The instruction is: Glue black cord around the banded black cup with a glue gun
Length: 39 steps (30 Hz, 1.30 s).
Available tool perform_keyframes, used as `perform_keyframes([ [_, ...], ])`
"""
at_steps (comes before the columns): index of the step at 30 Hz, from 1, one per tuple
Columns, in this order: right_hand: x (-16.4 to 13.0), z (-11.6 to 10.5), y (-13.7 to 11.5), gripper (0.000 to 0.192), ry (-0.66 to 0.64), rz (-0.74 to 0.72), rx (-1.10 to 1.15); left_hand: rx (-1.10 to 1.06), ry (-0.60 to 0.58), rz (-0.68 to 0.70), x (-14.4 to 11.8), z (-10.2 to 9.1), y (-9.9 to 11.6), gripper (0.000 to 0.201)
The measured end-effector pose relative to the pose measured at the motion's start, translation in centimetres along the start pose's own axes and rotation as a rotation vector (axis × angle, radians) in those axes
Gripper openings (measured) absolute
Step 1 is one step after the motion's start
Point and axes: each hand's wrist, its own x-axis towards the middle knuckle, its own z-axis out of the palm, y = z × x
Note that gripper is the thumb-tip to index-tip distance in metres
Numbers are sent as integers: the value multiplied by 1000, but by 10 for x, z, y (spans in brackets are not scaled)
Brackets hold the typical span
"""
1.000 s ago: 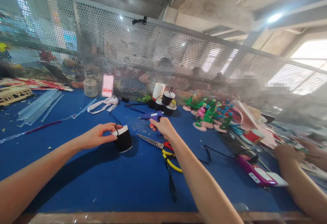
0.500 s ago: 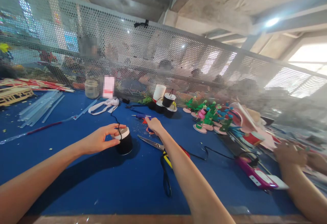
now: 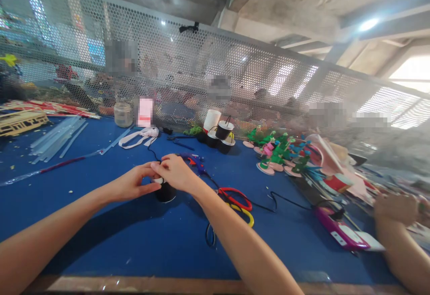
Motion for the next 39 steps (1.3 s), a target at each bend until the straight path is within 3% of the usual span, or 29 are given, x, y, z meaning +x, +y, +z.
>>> perform_keyframes([
  [8,-22,-7,16,13,262,105,466,-231,-34,-8,1,-4,-3,13],
  [14,-35,-7,28,15,345,147,534,-348,-96,-46,1,-4,-1,14],
  [29,-40,5,38,23,281,261,732,-450,-191,-5,1,-6,-5,11],
  [34,-41,4,37,24,190,209,896,-491,-181,4,1,-7,-8,6],
  [39,-42,4,37,24,175,169,842,-471,-201,-2,1,-9,-12,8],
])
